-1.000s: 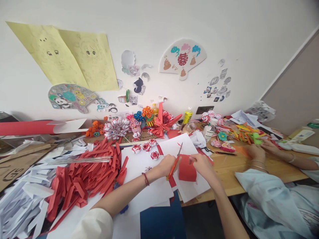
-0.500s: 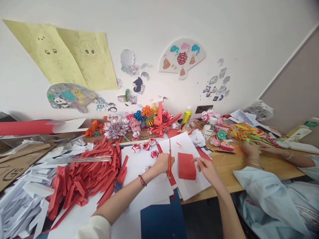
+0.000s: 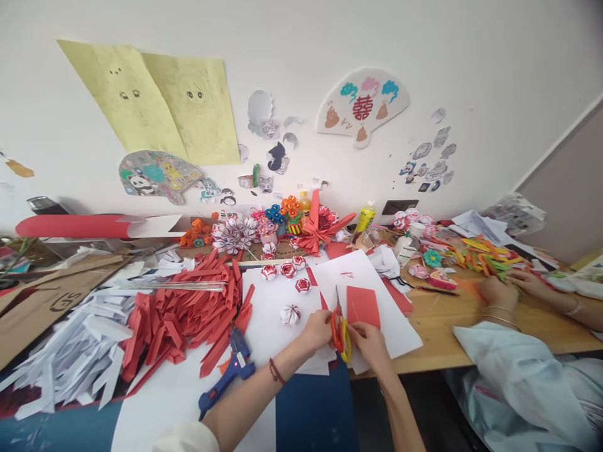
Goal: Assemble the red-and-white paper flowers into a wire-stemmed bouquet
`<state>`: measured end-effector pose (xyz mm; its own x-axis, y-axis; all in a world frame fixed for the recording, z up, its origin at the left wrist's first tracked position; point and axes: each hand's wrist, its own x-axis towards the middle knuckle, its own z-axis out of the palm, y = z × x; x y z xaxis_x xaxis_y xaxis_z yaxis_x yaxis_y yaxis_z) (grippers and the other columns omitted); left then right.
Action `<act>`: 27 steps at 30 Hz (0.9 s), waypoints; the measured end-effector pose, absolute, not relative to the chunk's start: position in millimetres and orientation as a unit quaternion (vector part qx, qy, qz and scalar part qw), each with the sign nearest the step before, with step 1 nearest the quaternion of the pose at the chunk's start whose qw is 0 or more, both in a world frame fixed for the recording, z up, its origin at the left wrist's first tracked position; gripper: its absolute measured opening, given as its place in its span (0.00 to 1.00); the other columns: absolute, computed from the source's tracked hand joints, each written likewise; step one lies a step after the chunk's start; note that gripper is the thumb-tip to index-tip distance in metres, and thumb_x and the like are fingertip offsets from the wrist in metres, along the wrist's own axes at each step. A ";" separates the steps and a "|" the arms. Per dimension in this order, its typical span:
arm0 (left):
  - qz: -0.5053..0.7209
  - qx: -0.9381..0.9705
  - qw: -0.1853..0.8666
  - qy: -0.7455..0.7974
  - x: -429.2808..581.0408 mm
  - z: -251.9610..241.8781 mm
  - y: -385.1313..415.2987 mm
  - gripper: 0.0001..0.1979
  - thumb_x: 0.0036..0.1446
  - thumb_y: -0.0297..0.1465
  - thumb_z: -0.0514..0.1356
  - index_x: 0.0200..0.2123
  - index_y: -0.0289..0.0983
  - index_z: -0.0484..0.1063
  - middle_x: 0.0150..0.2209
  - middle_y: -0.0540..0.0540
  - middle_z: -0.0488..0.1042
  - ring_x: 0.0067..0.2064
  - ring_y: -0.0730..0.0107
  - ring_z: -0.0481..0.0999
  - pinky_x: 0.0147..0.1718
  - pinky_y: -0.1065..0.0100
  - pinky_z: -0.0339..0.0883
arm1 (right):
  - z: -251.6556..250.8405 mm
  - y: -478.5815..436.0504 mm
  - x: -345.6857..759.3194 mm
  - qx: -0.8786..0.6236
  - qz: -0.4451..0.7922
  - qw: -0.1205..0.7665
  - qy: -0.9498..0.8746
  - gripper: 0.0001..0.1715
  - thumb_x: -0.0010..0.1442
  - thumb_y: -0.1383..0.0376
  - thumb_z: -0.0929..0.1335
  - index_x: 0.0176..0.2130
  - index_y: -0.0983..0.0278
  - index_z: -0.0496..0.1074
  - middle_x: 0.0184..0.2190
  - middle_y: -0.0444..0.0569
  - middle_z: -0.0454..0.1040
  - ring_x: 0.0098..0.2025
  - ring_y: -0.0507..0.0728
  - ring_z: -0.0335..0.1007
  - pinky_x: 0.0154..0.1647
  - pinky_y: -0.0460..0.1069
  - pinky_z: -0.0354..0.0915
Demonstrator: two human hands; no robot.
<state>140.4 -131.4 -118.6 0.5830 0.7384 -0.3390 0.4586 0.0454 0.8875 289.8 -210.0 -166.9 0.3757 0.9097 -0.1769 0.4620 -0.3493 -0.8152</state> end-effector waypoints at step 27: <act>0.308 0.823 -0.018 0.477 -90.2 -104.8 -219.6 0.15 0.68 0.25 0.49 0.48 0.39 0.73 0.44 0.44 0.79 0.44 0.59 0.80 0.38 0.63 0.72 | -79.6 -220.8 170.3 -0.459 0.503 0.558 -0.475 0.27 0.67 0.49 0.65 0.55 0.65 0.66 0.21 0.42 0.65 0.17 0.44 0.38 0.19 0.45 0.39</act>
